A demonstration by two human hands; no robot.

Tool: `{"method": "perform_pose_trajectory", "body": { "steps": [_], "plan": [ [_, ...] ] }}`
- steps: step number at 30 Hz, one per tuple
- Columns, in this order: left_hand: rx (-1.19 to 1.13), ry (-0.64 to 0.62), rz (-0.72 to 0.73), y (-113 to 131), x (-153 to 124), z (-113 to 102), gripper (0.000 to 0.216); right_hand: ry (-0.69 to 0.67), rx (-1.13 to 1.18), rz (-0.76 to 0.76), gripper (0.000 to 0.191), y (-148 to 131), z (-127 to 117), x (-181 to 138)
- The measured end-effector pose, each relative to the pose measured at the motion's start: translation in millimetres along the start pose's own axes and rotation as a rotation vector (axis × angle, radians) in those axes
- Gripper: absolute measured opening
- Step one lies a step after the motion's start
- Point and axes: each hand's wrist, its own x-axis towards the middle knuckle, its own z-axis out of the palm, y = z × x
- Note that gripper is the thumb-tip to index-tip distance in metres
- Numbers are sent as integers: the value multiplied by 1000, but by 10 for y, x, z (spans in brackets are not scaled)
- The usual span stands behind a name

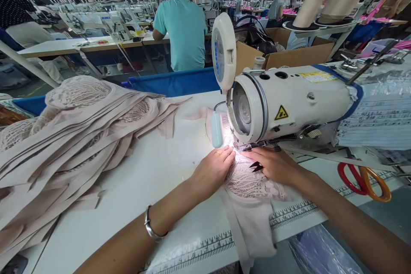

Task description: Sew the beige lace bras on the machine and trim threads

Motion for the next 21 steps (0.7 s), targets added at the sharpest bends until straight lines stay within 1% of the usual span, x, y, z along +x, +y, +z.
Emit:
{"method": "perform_pose_trajectory", "body": {
  "steps": [3, 5, 7, 9, 11, 13, 15, 17, 19, 21],
  "plan": [
    [-3, -42, 4, -36, 36, -107, 31, -10, -41, 20, 64, -45, -38, 1],
    [7, -83, -15, 3, 73, -167, 28, -7, -56, 34, 59, -90, -71, 7],
    [2, -99, -43, 113, 106, -178, 27, -14, -51, 41, 56, -129, -96, 14],
    [-52, -82, -82, 274, 125, -137, 30, -28, -33, 46, 55, -150, -107, 17],
    [-99, -72, -134, 428, 129, -76, 31, -28, -16, 51, 58, -148, -103, 10],
    [-94, -98, -175, 517, 124, -38, 26, -5, 2, 47, 63, -128, -86, -5],
    [-105, -129, -178, 525, 112, -41, 16, 26, 20, 34, 65, -100, -60, -24],
    [-165, -110, -161, 483, 96, -64, 11, 49, 29, 19, 63, -70, -26, -42],
    [-209, -77, -137, 440, 79, -77, 12, 59, 24, 14, 59, -44, 16, -56],
    [-203, -71, -124, 425, 66, -67, 15, 63, 13, 11, 59, -23, 59, -68]
  ]
}}
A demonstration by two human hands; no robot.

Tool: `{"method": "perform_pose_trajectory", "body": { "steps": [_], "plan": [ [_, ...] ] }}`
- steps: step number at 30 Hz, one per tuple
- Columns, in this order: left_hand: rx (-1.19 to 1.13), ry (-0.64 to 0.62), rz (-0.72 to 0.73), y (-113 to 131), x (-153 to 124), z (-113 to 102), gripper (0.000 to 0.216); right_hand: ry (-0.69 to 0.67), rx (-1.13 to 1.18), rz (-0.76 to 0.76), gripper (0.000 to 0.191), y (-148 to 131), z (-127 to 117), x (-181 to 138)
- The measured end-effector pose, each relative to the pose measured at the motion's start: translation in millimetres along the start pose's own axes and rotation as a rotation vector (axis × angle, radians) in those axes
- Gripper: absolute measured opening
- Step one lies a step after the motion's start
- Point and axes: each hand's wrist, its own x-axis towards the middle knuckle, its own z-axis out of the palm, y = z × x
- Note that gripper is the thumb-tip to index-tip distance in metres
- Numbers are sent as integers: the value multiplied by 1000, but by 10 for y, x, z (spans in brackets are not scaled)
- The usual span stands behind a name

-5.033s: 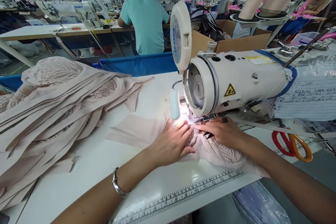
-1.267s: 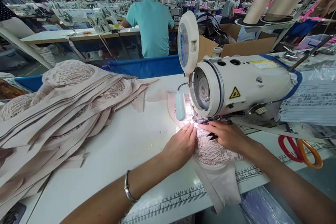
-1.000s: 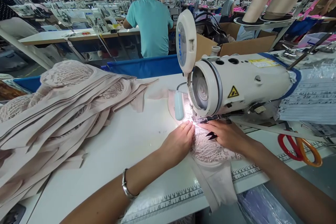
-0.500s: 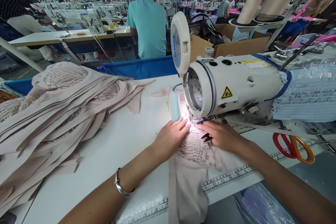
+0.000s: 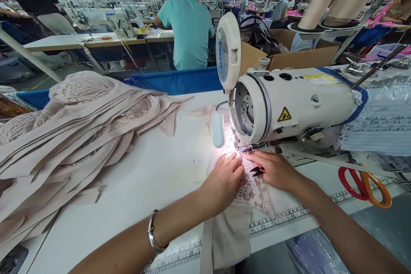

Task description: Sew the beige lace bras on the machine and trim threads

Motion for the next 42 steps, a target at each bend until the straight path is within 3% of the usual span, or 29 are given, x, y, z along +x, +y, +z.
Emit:
{"method": "perform_pose_trajectory", "body": {
  "steps": [5, 11, 19, 24, 27, 30, 37, 42],
  "plan": [
    [32, -52, -21, 7, -3, 31, 37, 30, -35, -6, 63, 25, 55, -24],
    [-50, -47, 49, -142, 44, -97, 25, 58, -61, -27, 65, 2, 56, -19],
    [-111, -37, 84, -423, 81, -204, 30, 150, -50, -35, 69, -32, 146, 8],
    [10, -49, 182, -384, 69, -159, 25, 193, 5, -86, 51, -38, 121, 20],
    [51, -86, 169, -368, 74, -185, 27, 269, -2, -208, 43, -39, 91, 29],
    [58, -67, 156, -384, 75, -218, 24, 332, 8, -321, 44, -32, 91, 39],
    [176, -11, 178, -393, 67, -183, 22, 327, -50, -281, 56, -30, 127, 44],
    [231, -34, 200, -364, 65, -191, 27, 366, -40, -384, 50, -50, 90, 56]
  ]
}}
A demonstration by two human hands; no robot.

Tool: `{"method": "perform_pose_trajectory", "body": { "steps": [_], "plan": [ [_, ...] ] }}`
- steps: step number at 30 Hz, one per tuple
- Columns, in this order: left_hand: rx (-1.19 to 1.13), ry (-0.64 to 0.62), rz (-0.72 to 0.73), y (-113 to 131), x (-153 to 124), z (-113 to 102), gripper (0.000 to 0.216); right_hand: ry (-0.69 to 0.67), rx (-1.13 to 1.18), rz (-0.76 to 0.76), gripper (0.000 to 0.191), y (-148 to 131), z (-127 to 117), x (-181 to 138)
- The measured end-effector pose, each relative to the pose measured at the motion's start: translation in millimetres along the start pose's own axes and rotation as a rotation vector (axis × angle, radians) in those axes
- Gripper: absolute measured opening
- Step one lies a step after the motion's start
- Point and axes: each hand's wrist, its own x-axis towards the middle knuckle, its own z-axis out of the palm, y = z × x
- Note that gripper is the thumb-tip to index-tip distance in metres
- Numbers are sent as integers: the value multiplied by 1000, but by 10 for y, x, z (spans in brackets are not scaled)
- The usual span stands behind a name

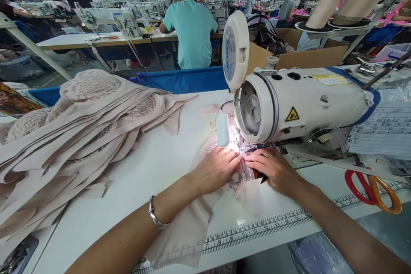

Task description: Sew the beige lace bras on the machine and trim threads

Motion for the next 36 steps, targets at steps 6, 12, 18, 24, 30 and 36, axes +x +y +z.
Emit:
{"method": "perform_pose_trajectory", "body": {
  "steps": [6, 12, 18, 24, 30, 36],
  "plan": [
    [1, 3, -18, 19, -2, -18, 27, 16, -14, 11, 55, -21, -25, 29],
    [0, 28, -10, 11, -13, 2, 27, 26, -17, -2, 44, -25, -30, 34],
    [56, 17, -14, 13, -34, 28, 24, 27, -29, 16, 54, -9, 3, 7],
    [73, -22, -88, 43, -47, 12, 24, 36, -15, -8, 48, -27, -26, 27],
    [83, -21, -177, 89, -37, 44, 33, -10, -27, 35, 50, -37, -46, 44],
    [18, 2, 19, 115, -17, 76, 30, 28, -37, -11, 45, -44, -56, 58]
  ]
}}
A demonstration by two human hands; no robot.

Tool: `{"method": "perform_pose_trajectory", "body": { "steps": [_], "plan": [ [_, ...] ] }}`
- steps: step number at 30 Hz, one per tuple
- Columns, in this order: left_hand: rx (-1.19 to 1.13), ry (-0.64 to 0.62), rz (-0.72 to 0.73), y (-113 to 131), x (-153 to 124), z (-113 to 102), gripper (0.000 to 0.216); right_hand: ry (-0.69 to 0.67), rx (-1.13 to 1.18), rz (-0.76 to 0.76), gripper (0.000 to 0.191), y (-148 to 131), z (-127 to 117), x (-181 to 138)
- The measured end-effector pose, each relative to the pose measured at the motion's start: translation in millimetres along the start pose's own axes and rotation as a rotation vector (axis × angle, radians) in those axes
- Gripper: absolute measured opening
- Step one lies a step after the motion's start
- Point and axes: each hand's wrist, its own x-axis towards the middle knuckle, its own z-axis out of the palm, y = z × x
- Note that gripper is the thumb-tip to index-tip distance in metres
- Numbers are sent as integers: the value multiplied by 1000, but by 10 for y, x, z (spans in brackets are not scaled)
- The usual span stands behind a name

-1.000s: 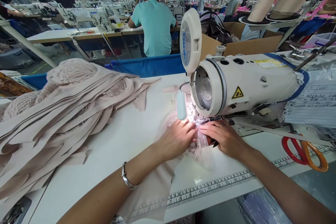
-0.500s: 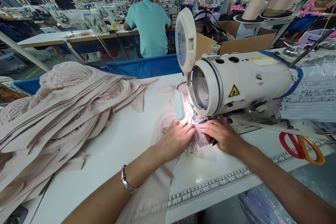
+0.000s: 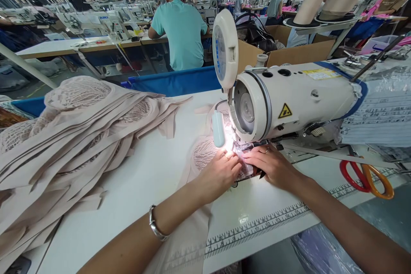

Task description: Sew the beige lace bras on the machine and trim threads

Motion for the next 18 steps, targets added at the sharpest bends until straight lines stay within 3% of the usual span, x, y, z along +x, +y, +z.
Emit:
{"method": "perform_pose_trajectory", "body": {
  "steps": [6, 12, 18],
  "plan": [
    [-29, 7, -3, 18, -3, -19, 27, -7, -19, 10, 44, -8, -16, 2],
    [37, -8, 59, 30, 5, -38, 31, -48, -8, 70, 55, 10, -2, -18],
    [9, -28, 0, 6, -6, -33, 41, 8, 59, 23, 39, -1, -41, 2]
  ]
}}
